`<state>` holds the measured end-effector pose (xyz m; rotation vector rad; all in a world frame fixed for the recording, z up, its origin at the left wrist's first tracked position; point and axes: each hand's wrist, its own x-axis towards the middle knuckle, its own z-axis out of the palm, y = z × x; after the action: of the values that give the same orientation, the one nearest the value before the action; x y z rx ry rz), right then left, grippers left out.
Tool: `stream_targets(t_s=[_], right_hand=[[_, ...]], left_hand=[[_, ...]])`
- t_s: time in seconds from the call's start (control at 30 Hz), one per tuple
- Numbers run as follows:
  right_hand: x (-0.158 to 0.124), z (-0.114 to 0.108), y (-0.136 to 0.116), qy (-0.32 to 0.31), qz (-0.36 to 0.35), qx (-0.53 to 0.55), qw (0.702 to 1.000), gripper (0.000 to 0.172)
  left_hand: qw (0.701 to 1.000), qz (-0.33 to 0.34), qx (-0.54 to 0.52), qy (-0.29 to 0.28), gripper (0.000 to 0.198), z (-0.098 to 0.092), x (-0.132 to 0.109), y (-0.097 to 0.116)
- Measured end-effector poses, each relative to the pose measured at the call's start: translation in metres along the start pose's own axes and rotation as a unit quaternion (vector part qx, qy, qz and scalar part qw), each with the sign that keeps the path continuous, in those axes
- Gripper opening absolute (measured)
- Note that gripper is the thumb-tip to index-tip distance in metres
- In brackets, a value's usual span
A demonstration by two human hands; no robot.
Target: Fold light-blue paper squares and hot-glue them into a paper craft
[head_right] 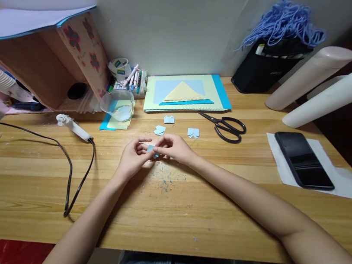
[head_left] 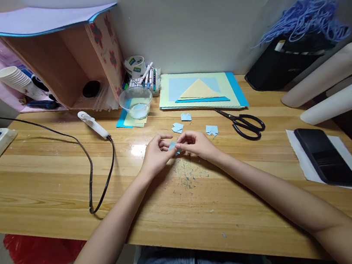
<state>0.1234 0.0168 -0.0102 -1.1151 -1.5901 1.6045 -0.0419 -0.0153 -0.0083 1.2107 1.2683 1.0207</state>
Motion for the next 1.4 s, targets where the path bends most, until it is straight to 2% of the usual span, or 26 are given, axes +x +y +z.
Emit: stream_targets(t_s=[0.17, 0.43, 0.63, 1.13, 1.4], right_hand=[[-0.0004, 0.0014, -0.0004, 0.007, -0.004, -0.006, 1.000, 0.026], [-0.0002, 0.0013, 0.0004, 0.020, -0.012, -0.011, 1.000, 0.024], [0.0017, -0.0006, 0.0003, 0.055, -0.002, 0.017, 0.998, 0.025], [-0.0005, 0.0017, 0.0018, 0.022, -0.024, -0.014, 0.999, 0.023], [0.0000, 0.0008, 0.0008, 0.056, -0.005, -0.002, 0.998, 0.030]], left_hand=[[0.999, 0.024, 0.038, -0.009, 0.036, 0.0010, -0.0021, 0.0012], [0.998, 0.006, 0.054, 0.002, 0.036, 0.0008, -0.0019, 0.0032], [0.998, -0.004, 0.065, 0.020, 0.036, -0.0003, -0.0013, 0.0047], [0.999, 0.004, 0.042, -0.004, 0.036, -0.0012, -0.0017, 0.0030], [0.998, 0.000, 0.055, 0.011, 0.036, -0.0008, -0.0018, 0.0042]])
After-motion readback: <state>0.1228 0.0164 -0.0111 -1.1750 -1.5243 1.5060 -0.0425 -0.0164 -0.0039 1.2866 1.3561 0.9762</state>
